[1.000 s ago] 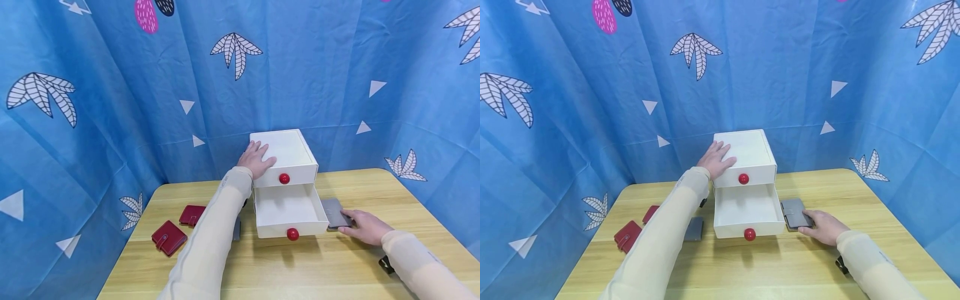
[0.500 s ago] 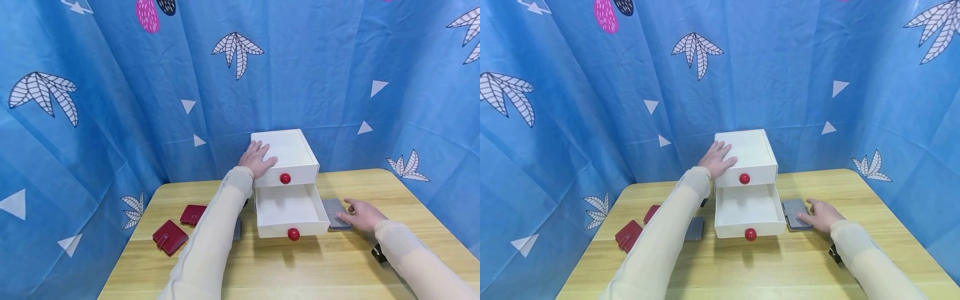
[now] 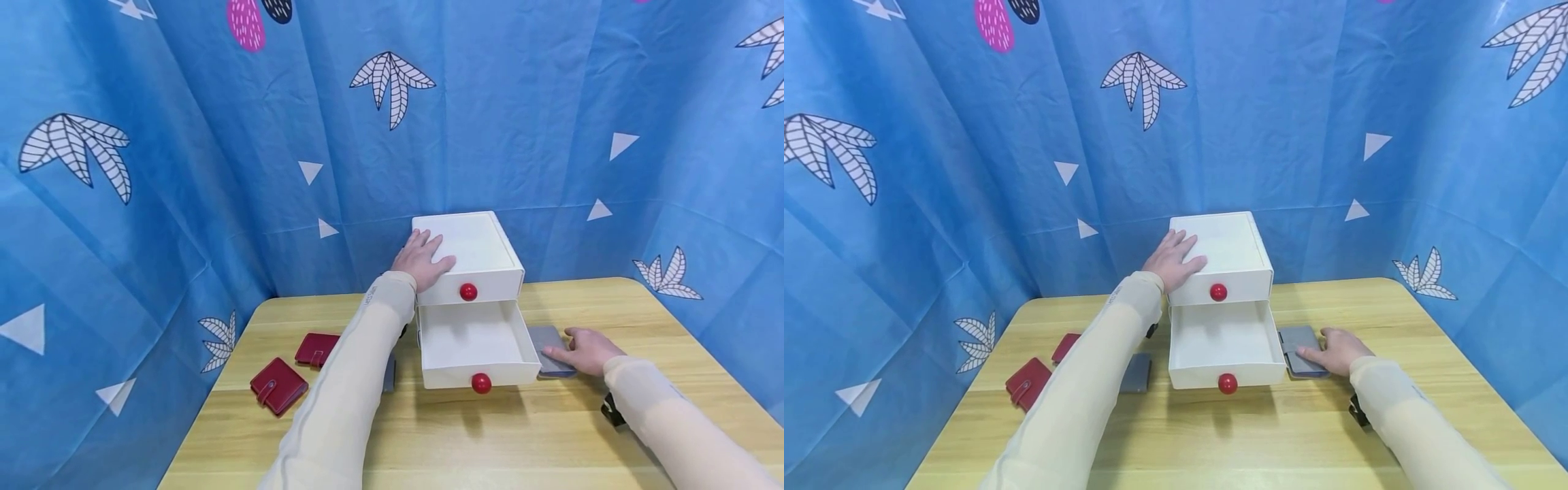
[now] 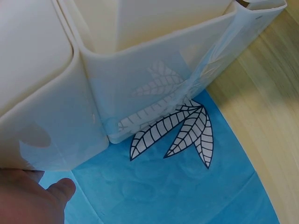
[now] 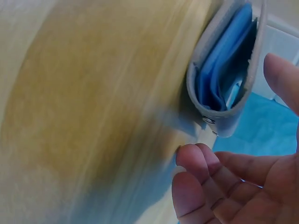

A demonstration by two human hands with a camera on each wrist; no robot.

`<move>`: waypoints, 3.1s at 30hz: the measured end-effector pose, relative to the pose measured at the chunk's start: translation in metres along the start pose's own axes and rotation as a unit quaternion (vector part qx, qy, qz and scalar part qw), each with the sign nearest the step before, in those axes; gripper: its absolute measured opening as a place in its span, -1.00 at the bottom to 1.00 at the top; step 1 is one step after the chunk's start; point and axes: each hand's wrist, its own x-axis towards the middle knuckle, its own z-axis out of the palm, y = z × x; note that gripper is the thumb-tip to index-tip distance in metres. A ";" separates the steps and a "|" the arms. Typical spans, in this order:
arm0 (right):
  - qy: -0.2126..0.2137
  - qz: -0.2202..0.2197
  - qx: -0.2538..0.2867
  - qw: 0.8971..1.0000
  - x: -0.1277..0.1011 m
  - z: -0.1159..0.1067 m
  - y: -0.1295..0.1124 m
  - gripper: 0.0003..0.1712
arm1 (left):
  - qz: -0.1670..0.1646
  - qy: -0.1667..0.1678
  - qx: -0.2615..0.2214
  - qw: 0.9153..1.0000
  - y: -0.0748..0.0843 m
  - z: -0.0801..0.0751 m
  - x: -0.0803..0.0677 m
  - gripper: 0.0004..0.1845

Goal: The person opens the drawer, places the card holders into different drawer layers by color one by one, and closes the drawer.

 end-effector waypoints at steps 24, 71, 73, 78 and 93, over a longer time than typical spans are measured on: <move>0.001 -0.006 -0.004 1.000 0.006 0.010 0.005 -0.05 | 0.001 -0.001 0.005 1.000 0.001 0.000 0.000 -0.26; 0.003 -0.006 0.038 0.999 0.001 0.010 -0.002 -0.19 | -0.001 -0.005 0.000 1.000 0.003 -0.001 -0.001 -0.28; 0.005 -0.008 0.043 0.999 0.001 0.011 -0.002 -0.20 | 0.000 -0.004 -0.001 1.000 0.002 -0.001 -0.001 -0.28; 0.008 -0.011 0.047 0.999 0.001 0.011 -0.005 -0.22 | 0.001 -0.002 -0.004 1.000 0.002 -0.001 -0.001 -0.28; 0.004 -0.017 0.082 0.996 -0.007 0.008 0.001 -0.30 | -0.002 -0.001 -0.003 1.000 0.001 0.000 0.000 -0.27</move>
